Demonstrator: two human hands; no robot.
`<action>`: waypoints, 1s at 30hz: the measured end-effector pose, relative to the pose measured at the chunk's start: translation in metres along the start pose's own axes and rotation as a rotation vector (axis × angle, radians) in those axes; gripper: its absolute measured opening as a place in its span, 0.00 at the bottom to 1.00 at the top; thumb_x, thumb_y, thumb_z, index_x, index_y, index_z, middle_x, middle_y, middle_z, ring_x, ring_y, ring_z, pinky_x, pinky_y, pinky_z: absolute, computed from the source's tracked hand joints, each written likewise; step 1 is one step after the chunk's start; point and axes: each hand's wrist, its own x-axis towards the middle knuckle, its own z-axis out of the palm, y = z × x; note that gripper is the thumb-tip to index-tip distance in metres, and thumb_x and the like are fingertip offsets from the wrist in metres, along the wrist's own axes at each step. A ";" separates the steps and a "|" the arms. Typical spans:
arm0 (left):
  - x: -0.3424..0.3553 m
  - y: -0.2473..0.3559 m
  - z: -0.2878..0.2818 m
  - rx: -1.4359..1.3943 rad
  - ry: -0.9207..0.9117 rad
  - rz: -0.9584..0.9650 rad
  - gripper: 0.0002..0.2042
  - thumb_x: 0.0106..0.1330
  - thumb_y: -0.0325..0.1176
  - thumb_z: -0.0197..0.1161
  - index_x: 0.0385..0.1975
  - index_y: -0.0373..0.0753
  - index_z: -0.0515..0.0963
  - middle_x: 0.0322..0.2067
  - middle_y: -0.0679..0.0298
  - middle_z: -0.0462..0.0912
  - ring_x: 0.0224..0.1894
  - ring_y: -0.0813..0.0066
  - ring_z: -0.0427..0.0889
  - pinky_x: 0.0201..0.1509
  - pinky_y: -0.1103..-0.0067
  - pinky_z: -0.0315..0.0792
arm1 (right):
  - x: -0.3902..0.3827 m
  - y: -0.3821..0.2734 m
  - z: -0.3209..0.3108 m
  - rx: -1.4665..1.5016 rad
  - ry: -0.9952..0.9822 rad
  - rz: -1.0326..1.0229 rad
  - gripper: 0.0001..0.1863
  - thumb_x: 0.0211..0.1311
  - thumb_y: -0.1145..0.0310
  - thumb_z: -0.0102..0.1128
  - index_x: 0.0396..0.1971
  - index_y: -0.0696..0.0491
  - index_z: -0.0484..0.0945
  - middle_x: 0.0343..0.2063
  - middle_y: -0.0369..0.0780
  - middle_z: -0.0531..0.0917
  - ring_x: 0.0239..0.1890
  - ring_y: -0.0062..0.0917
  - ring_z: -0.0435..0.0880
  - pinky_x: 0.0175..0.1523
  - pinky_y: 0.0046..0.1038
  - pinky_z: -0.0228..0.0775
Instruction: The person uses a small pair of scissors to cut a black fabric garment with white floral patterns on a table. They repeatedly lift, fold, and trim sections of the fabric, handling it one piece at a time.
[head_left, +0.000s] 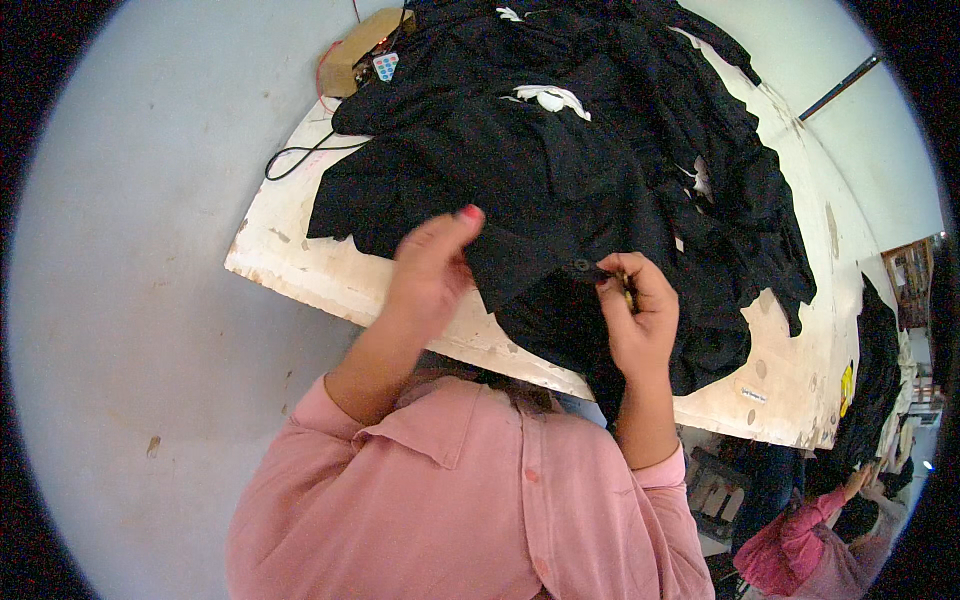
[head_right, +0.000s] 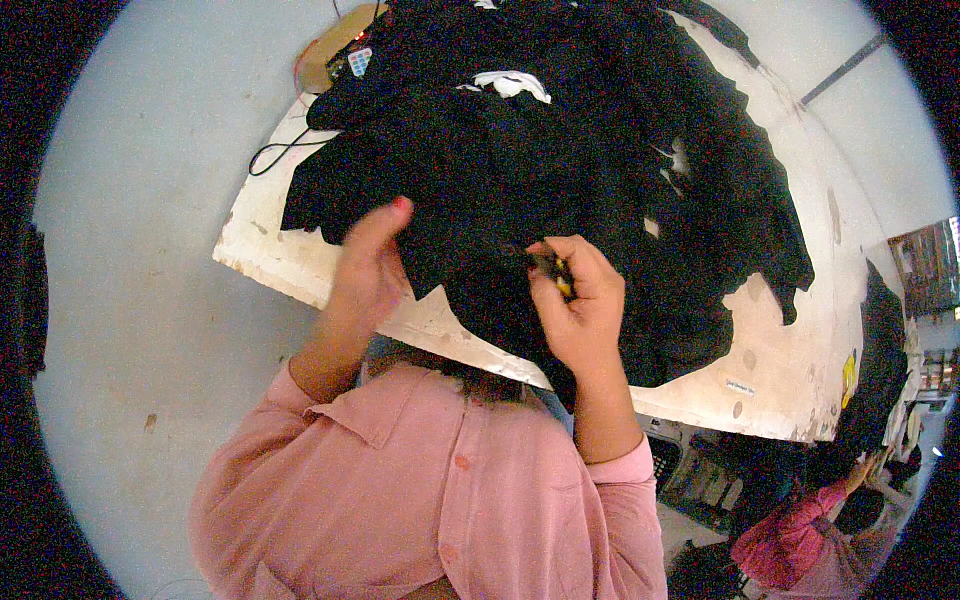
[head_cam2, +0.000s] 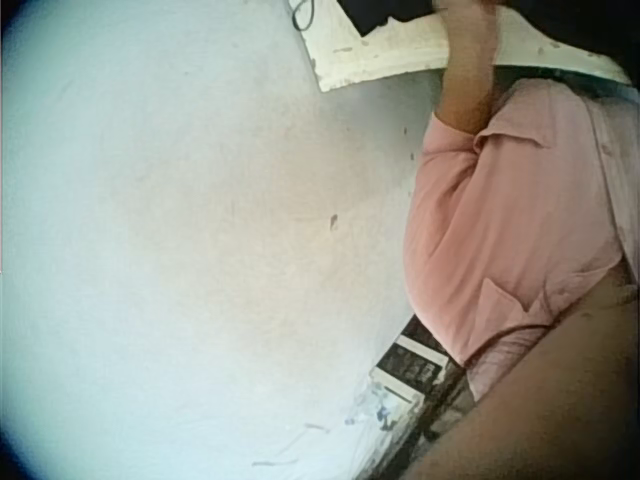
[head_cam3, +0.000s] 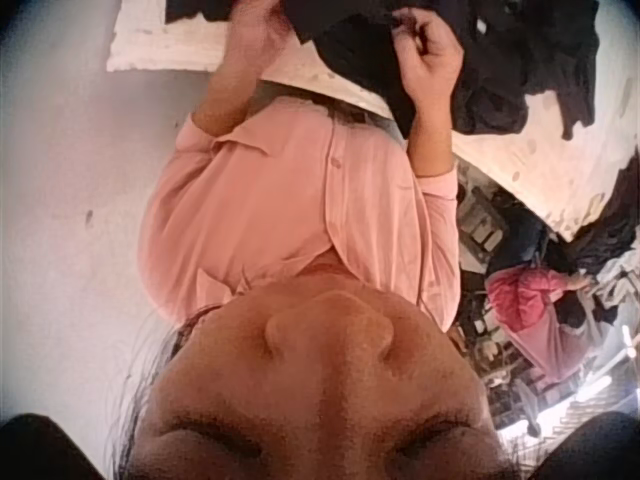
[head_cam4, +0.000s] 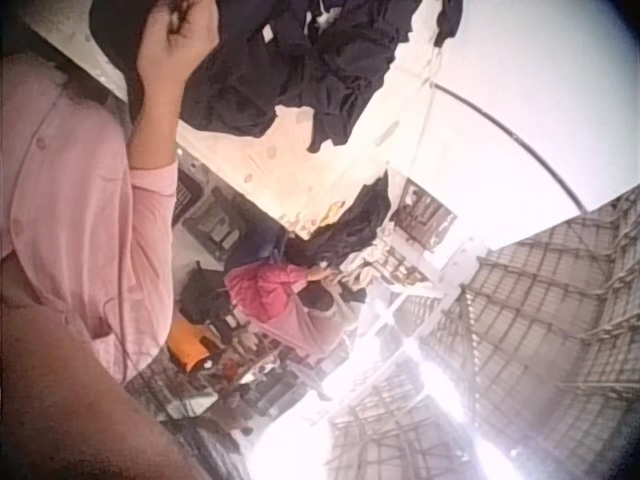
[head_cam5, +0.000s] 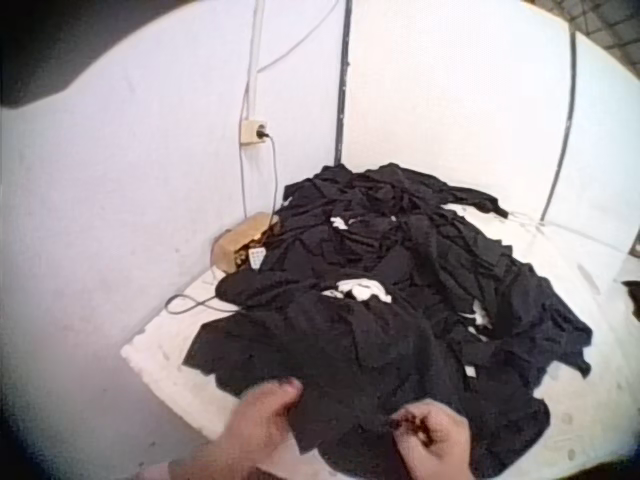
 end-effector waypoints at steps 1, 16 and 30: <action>0.001 0.008 -0.013 0.211 0.062 0.181 0.10 0.63 0.40 0.62 0.24 0.41 0.77 0.22 0.71 0.76 0.25 0.82 0.75 0.30 0.85 0.70 | 0.000 0.000 -0.005 0.001 0.005 0.050 0.06 0.51 0.77 0.57 0.31 0.57 0.76 0.22 0.38 0.77 0.24 0.20 0.74 0.31 0.21 0.65; 0.007 0.021 0.022 0.488 -0.565 -0.094 0.14 0.65 0.34 0.60 0.48 0.35 0.77 0.39 0.63 0.83 0.44 0.82 0.77 0.47 0.84 0.70 | 0.021 -0.025 -0.023 0.205 -0.015 0.155 0.07 0.60 0.70 0.58 0.25 0.56 0.75 0.18 0.28 0.72 0.25 0.10 0.66 0.30 0.17 0.58; -0.001 0.011 0.030 0.616 -0.456 -0.016 0.16 0.69 0.41 0.54 0.45 0.33 0.77 0.39 0.66 0.82 0.41 0.82 0.76 0.48 0.82 0.69 | 0.027 -0.028 -0.018 -0.415 0.282 -0.255 0.16 0.44 0.75 0.68 0.37 0.54 0.78 0.32 0.44 0.76 0.34 0.34 0.77 0.40 0.30 0.70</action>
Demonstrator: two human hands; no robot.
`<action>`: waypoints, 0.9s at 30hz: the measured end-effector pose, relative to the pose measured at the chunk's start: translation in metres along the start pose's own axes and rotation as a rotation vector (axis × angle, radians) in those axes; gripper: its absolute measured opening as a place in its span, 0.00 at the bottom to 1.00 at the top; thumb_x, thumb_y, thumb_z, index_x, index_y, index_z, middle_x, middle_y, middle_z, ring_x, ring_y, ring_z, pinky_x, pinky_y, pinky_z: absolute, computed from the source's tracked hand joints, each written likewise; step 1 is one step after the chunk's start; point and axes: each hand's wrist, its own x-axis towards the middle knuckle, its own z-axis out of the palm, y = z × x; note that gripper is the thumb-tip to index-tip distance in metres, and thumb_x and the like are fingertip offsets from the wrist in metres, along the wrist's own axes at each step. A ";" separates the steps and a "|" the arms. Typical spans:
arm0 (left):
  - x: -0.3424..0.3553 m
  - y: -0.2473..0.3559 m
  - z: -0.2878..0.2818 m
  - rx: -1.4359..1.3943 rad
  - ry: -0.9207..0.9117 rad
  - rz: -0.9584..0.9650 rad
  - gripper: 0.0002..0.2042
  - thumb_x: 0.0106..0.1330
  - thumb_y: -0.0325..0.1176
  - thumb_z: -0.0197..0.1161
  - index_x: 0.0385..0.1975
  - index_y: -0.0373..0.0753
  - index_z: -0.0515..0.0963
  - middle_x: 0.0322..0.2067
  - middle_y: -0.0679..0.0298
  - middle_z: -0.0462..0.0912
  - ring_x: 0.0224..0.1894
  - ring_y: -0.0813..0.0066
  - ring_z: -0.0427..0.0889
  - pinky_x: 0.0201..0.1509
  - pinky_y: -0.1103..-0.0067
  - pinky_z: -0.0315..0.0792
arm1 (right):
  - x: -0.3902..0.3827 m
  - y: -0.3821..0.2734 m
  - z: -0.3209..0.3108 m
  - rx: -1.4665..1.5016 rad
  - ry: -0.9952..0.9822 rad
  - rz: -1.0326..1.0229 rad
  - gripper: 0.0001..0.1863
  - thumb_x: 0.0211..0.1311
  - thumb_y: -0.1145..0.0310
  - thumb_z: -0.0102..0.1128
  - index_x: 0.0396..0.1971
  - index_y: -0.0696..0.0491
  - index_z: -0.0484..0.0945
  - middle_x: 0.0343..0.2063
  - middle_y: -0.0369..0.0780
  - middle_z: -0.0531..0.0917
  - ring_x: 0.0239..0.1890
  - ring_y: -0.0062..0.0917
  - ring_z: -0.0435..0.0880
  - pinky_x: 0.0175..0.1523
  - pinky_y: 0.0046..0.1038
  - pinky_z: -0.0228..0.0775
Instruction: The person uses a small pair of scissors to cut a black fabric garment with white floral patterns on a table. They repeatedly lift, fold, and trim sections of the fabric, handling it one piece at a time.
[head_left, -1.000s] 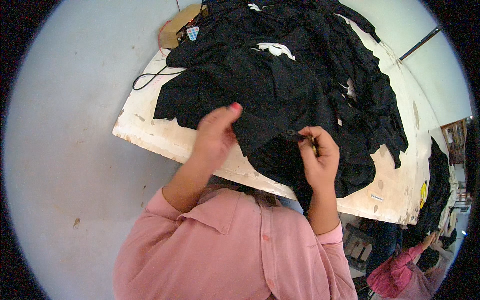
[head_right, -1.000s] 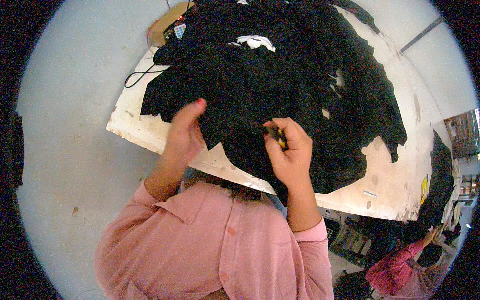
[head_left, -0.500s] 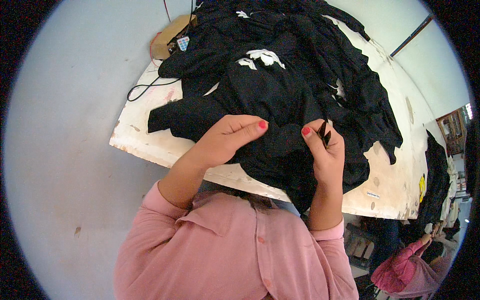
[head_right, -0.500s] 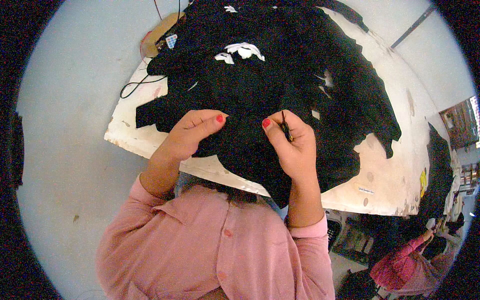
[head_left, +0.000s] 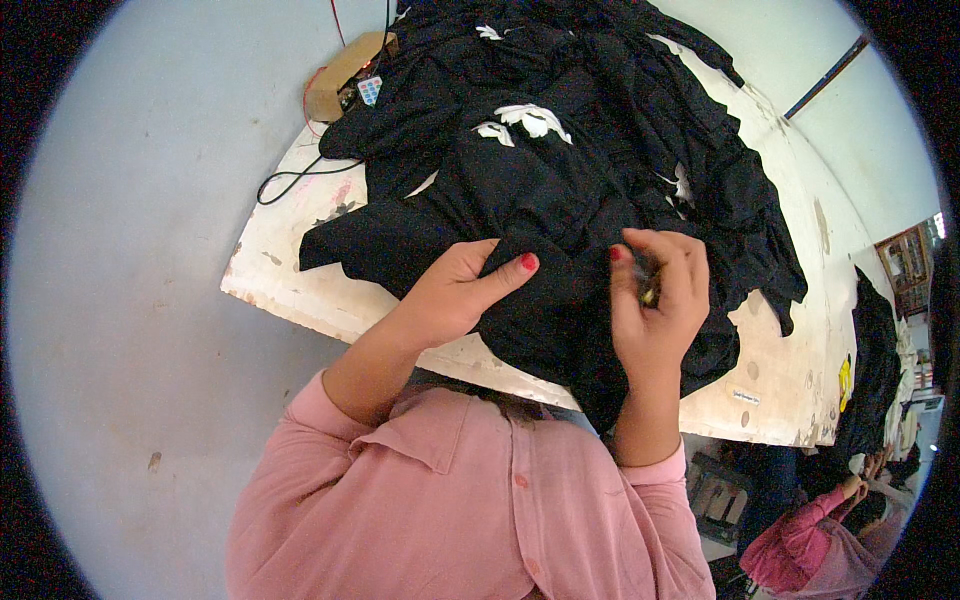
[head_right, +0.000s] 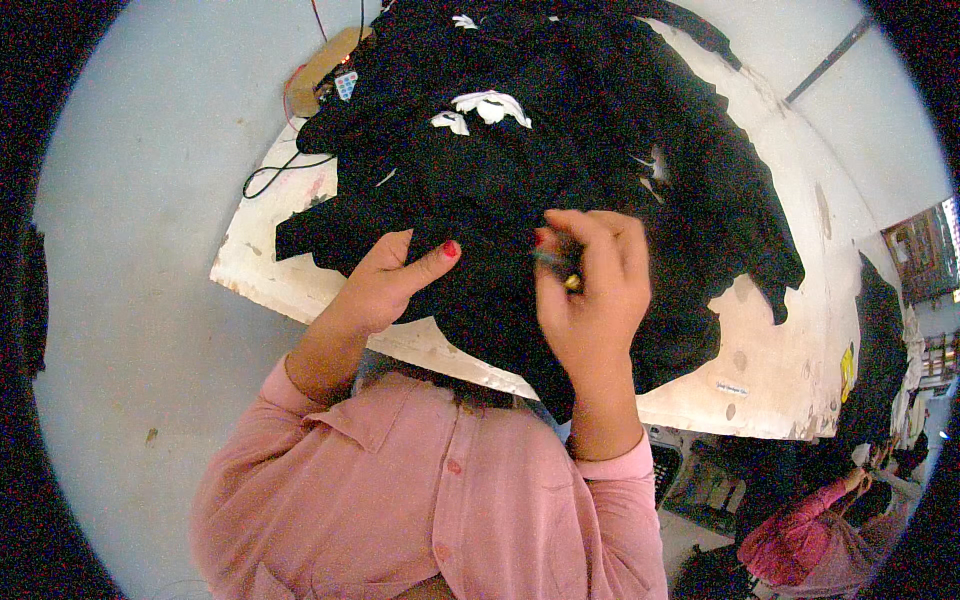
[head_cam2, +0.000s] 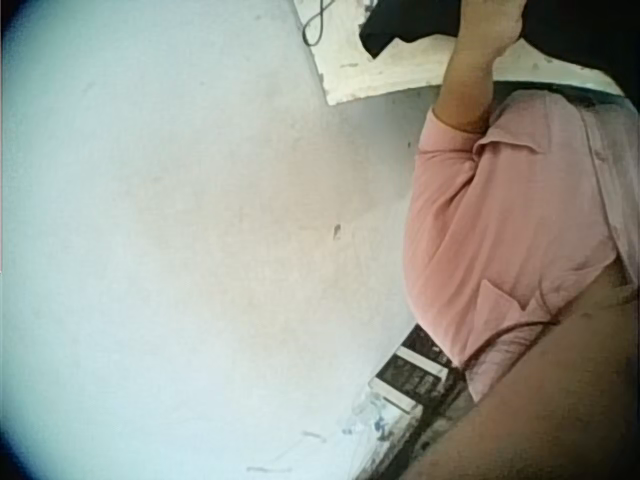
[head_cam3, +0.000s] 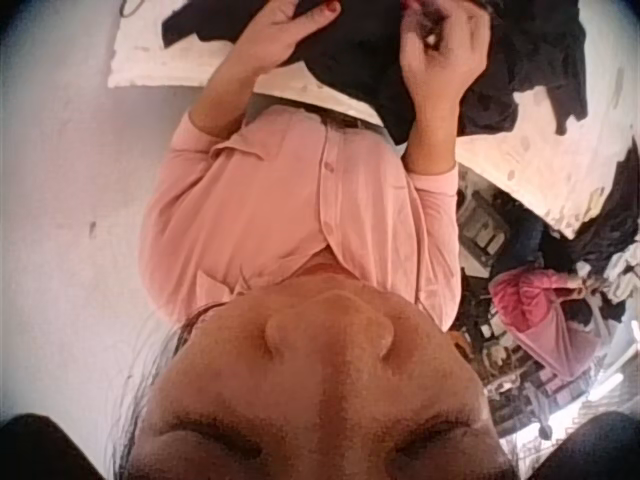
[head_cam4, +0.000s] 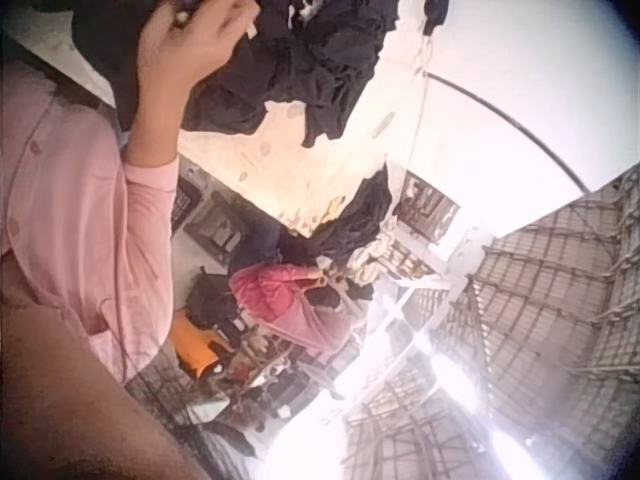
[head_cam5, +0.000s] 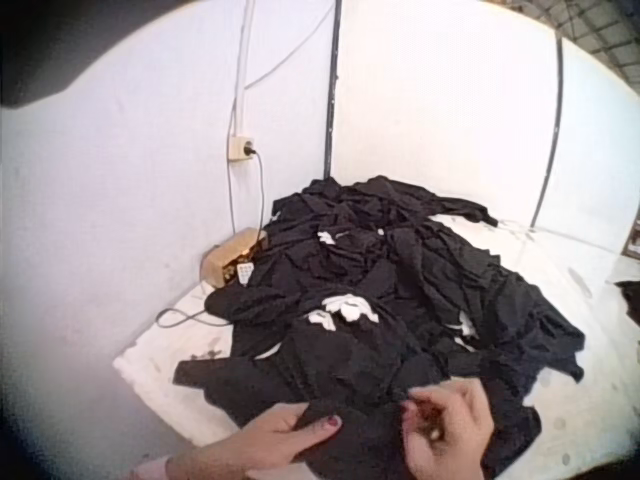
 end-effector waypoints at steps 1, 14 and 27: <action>0.000 0.000 0.001 -0.043 0.003 -0.022 0.16 0.69 0.40 0.54 0.46 0.33 0.77 0.40 0.66 0.82 0.42 0.82 0.76 0.49 0.81 0.69 | 0.000 -0.006 0.000 0.036 -0.034 -0.007 0.17 0.44 0.75 0.68 0.38 0.53 0.78 0.33 0.45 0.76 0.35 0.34 0.77 0.40 0.30 0.70; 0.003 0.006 -0.004 -0.524 -0.116 -0.130 0.18 0.71 0.35 0.48 0.56 0.34 0.70 0.53 0.58 0.75 0.55 0.69 0.74 0.61 0.73 0.67 | -0.010 0.000 -0.004 0.026 -0.153 -0.116 0.20 0.49 0.73 0.67 0.46 0.51 0.80 0.31 0.40 0.78 0.25 0.26 0.78 0.29 0.24 0.70; 0.001 0.002 -0.006 -0.480 -0.148 -0.149 0.16 0.68 0.33 0.52 0.53 0.35 0.73 0.50 0.59 0.77 0.52 0.70 0.76 0.57 0.75 0.69 | -0.003 0.013 0.001 0.236 -0.123 -0.059 0.23 0.43 0.74 0.69 0.44 0.54 0.78 0.30 0.39 0.80 0.30 0.29 0.80 0.38 0.24 0.72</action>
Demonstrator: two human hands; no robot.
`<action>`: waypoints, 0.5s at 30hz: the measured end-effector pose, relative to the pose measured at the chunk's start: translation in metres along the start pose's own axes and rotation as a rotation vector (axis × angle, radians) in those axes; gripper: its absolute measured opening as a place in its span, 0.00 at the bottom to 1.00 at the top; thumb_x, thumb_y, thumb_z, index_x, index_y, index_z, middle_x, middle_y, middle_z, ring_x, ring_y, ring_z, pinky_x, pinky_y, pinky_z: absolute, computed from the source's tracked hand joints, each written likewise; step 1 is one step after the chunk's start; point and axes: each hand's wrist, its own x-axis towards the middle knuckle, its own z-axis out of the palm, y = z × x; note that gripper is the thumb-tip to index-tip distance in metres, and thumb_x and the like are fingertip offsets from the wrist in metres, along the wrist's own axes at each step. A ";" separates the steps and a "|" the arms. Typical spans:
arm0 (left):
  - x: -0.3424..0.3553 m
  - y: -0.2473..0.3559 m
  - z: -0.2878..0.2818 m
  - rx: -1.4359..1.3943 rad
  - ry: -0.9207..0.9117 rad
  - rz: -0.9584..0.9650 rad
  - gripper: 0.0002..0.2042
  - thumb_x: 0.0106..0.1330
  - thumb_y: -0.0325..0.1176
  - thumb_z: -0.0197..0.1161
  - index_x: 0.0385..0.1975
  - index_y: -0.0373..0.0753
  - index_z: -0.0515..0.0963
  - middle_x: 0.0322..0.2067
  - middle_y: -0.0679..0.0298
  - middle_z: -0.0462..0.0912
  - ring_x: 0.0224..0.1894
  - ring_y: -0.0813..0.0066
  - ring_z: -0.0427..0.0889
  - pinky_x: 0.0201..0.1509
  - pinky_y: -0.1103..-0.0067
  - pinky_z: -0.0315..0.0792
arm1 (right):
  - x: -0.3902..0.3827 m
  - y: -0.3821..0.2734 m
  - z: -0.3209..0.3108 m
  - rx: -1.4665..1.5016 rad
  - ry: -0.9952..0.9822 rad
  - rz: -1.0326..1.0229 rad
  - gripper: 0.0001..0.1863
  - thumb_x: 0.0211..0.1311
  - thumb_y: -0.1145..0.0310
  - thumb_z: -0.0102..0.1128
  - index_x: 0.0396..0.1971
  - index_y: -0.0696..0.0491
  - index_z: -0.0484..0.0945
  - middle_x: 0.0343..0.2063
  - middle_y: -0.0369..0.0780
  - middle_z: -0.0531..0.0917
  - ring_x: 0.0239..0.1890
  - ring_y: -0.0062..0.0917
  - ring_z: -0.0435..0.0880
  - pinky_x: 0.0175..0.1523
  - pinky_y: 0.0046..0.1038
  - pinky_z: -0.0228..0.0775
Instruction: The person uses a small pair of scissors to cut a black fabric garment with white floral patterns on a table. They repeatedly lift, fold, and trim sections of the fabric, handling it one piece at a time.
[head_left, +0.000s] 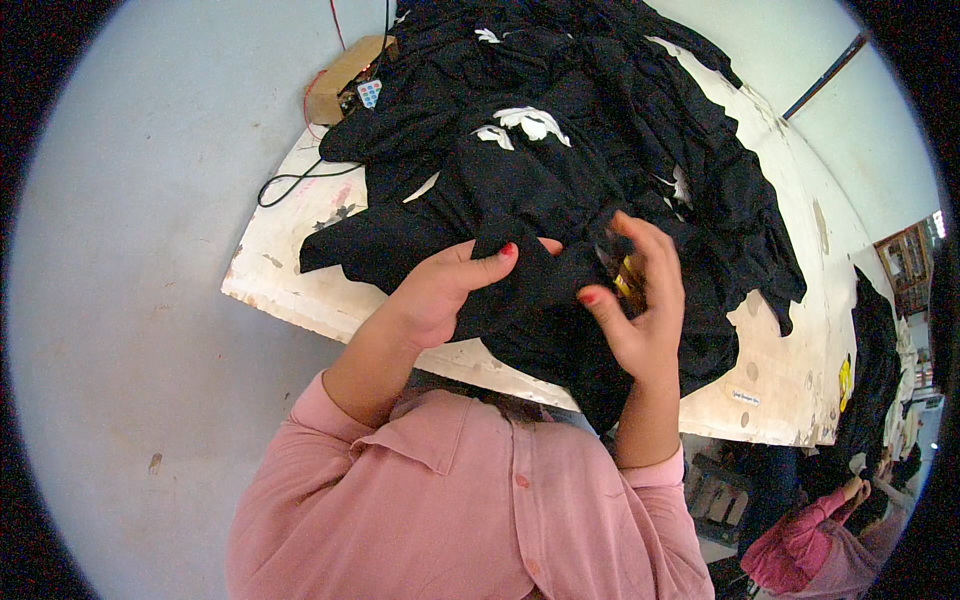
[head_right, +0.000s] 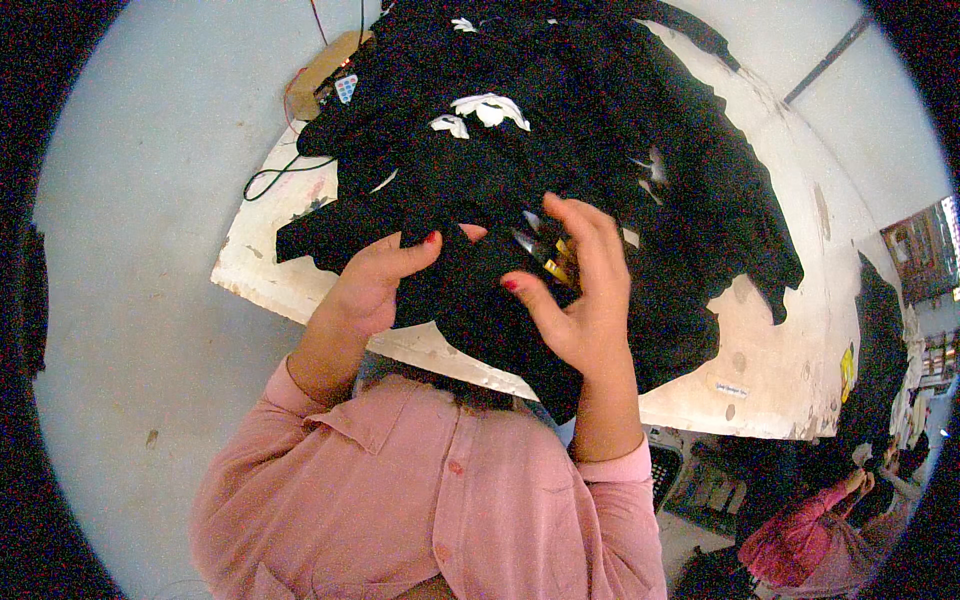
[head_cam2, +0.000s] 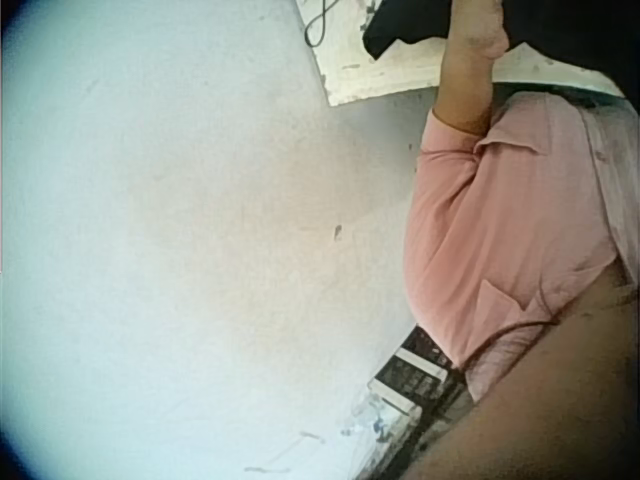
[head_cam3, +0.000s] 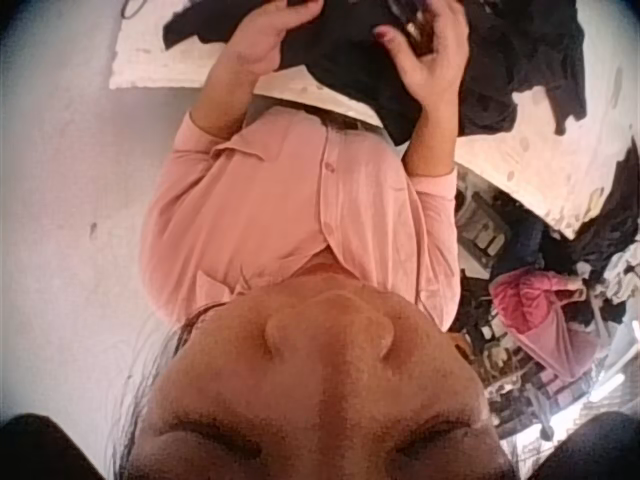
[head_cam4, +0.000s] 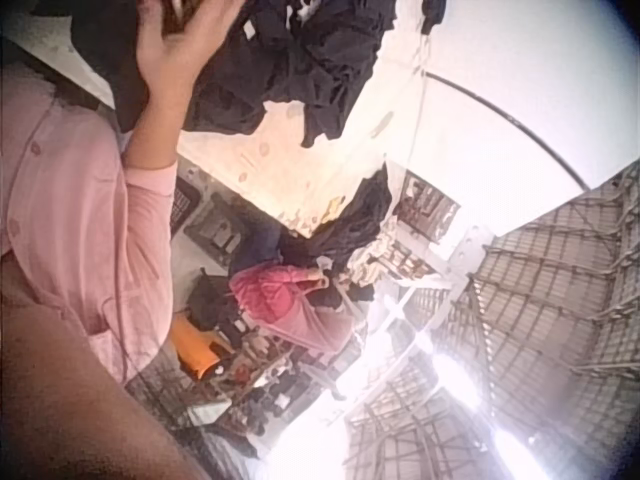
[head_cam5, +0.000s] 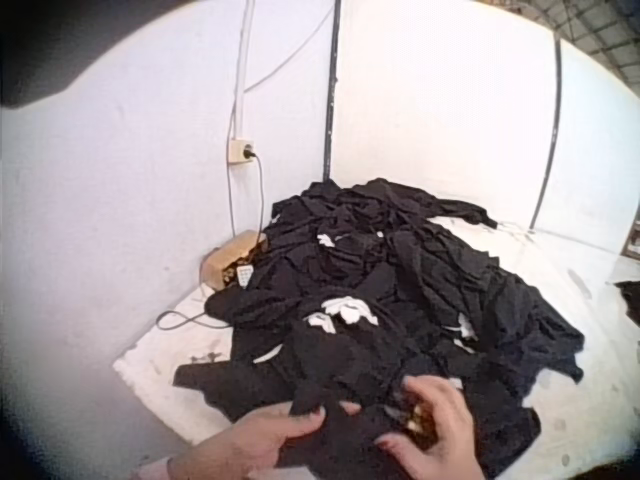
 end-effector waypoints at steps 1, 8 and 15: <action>-0.001 -0.001 0.000 -0.004 0.005 -0.011 0.16 0.67 0.32 0.54 0.52 0.35 0.74 0.49 0.59 0.78 0.50 0.70 0.77 0.56 0.75 0.69 | 0.002 -0.002 0.000 0.018 -0.038 0.069 0.23 0.42 0.74 0.69 0.44 0.55 0.78 0.30 0.39 0.80 0.32 0.29 0.81 0.40 0.25 0.72; -0.007 0.017 -0.026 1.484 0.493 0.688 0.08 0.52 0.25 0.68 0.26 0.36 0.73 0.25 0.64 0.74 0.24 0.78 0.73 0.28 0.78 0.67 | -0.012 -0.006 0.000 -0.200 -0.078 -0.205 0.15 0.31 0.76 0.64 0.27 0.50 0.79 0.18 0.38 0.75 0.19 0.33 0.75 0.23 0.31 0.65; -0.028 0.017 -0.053 0.633 0.507 -0.047 0.32 0.68 0.62 0.38 0.20 0.38 0.76 0.17 0.67 0.77 0.20 0.78 0.75 0.22 0.83 0.66 | -0.034 -0.015 0.015 -0.182 0.021 -0.373 0.14 0.34 0.72 0.66 0.28 0.51 0.80 0.13 0.34 0.68 0.14 0.26 0.69 0.19 0.28 0.57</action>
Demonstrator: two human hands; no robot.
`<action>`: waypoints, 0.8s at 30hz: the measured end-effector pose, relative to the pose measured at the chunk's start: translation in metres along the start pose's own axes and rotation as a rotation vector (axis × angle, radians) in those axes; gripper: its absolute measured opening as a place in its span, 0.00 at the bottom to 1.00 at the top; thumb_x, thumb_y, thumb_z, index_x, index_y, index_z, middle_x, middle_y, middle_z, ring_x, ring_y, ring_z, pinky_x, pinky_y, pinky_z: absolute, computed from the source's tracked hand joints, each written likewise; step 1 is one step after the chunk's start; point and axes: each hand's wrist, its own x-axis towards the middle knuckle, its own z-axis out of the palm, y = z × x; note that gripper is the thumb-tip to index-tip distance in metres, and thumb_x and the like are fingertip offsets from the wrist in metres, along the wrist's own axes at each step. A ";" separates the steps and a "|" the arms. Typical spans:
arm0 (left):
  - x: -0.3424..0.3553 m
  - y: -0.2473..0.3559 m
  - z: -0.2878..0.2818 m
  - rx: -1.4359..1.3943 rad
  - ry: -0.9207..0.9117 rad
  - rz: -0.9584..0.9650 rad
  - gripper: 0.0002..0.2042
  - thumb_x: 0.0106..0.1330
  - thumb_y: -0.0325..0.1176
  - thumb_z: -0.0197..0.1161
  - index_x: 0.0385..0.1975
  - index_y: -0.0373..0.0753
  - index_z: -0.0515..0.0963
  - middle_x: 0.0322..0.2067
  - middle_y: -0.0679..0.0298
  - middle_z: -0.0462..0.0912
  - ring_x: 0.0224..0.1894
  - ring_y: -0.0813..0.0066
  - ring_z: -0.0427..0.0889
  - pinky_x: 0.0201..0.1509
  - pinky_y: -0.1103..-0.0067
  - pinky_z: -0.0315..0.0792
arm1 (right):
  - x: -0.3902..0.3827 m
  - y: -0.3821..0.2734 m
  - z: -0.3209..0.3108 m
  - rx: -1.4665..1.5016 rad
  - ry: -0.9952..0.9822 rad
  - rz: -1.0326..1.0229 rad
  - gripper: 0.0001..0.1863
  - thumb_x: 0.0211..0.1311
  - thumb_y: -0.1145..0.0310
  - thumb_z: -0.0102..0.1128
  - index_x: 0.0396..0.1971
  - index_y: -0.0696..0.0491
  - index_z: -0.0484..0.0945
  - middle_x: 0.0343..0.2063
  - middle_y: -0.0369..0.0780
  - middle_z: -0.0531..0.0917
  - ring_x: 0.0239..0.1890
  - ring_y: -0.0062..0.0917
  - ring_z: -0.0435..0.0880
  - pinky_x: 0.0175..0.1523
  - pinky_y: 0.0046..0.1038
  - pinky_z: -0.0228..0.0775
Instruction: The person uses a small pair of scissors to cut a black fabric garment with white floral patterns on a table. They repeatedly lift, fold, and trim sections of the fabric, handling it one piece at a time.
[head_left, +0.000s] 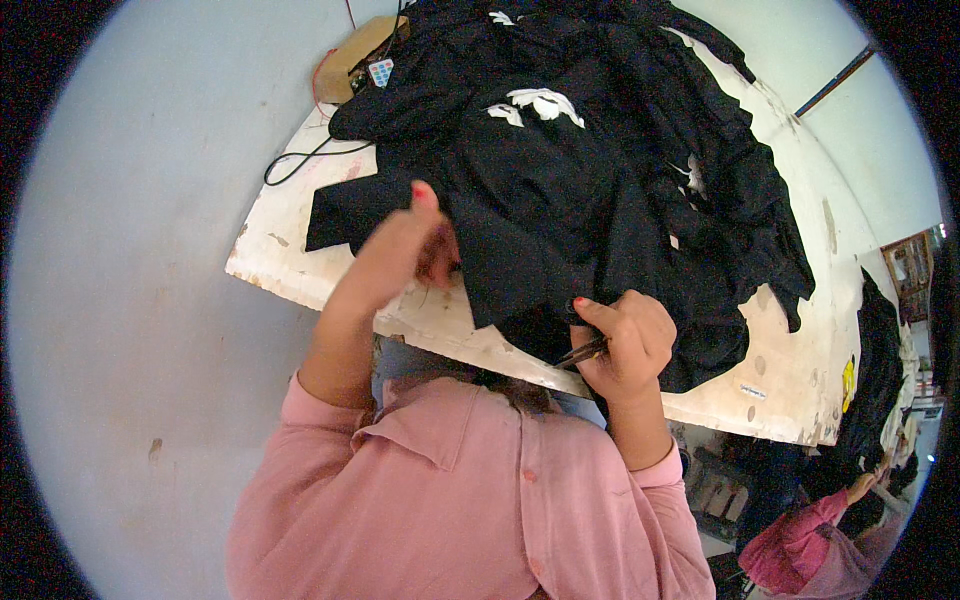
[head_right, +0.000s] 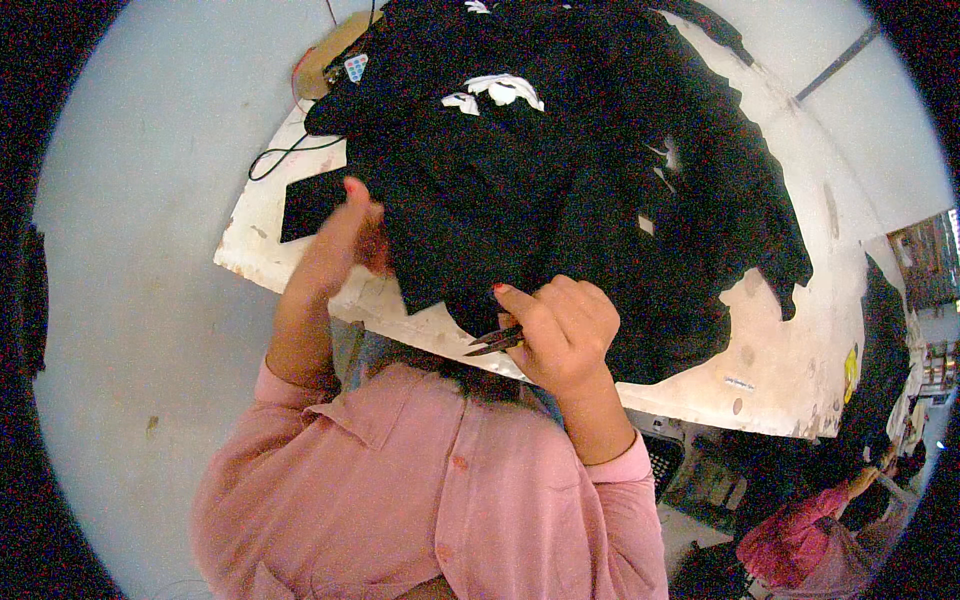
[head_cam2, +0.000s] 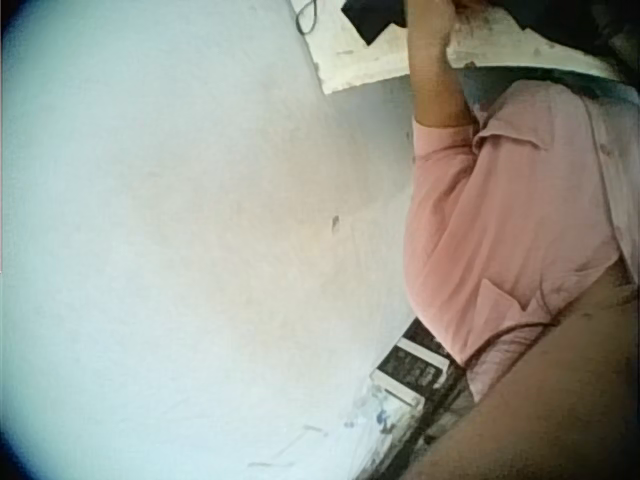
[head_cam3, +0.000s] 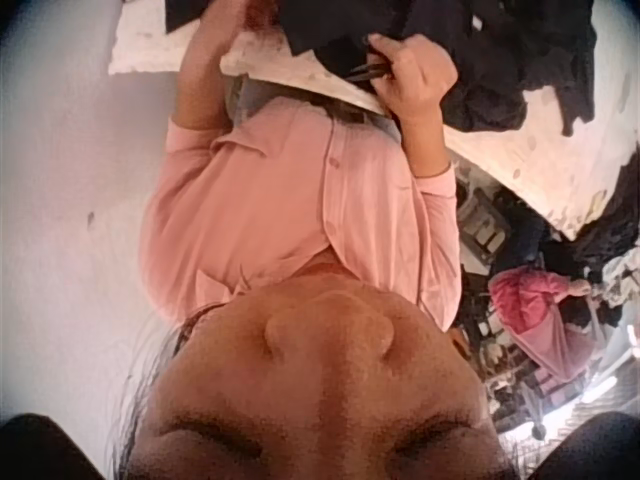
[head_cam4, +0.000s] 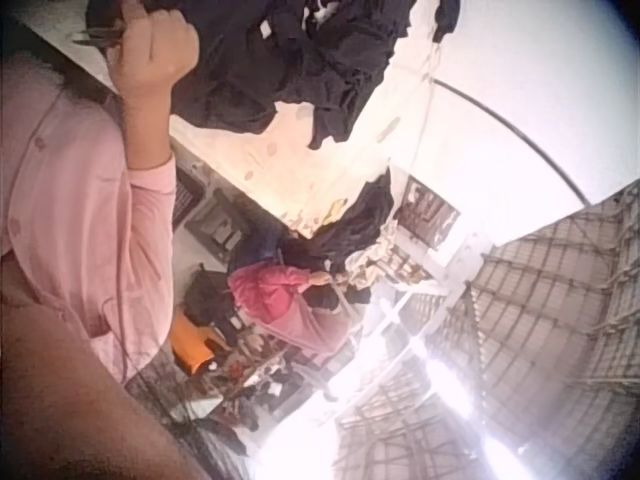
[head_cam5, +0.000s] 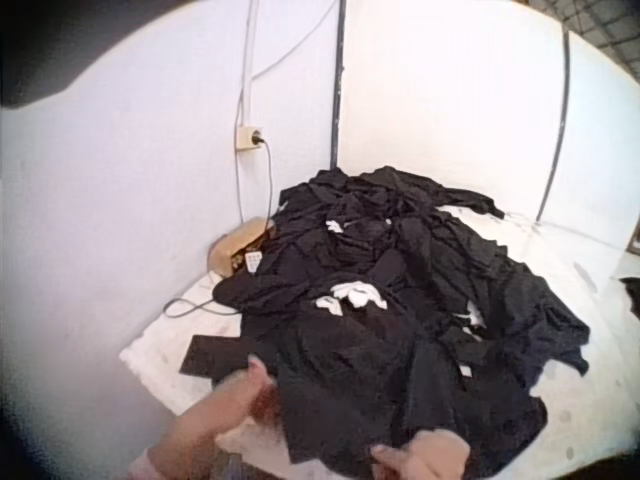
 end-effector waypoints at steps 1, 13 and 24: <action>-0.003 -0.003 -0.002 -0.046 -0.248 -0.124 0.33 0.67 0.64 0.37 0.37 0.38 0.80 0.34 0.59 0.83 0.36 0.70 0.83 0.36 0.77 0.76 | -0.002 -0.001 0.001 0.009 0.000 0.004 0.14 0.34 0.72 0.66 0.29 0.51 0.79 0.13 0.34 0.69 0.14 0.26 0.69 0.19 0.27 0.57; 0.030 0.001 -0.021 -0.986 0.066 0.263 0.15 0.59 0.31 0.57 0.44 0.31 0.76 0.41 0.55 0.82 0.42 0.61 0.81 0.50 0.67 0.74 | -0.015 -0.022 0.006 0.608 -0.526 0.262 0.17 0.26 0.80 0.62 0.26 0.53 0.80 0.20 0.38 0.79 0.21 0.34 0.78 0.26 0.29 0.68; 0.002 -0.007 -0.053 0.203 -0.042 0.091 0.33 0.53 0.52 0.68 0.53 0.33 0.71 0.45 0.60 0.79 0.45 0.68 0.79 0.46 0.74 0.72 | 0.009 0.001 -0.013 0.545 -0.670 0.476 0.16 0.44 0.68 0.70 0.36 0.51 0.80 0.26 0.40 0.78 0.30 0.30 0.79 0.33 0.27 0.70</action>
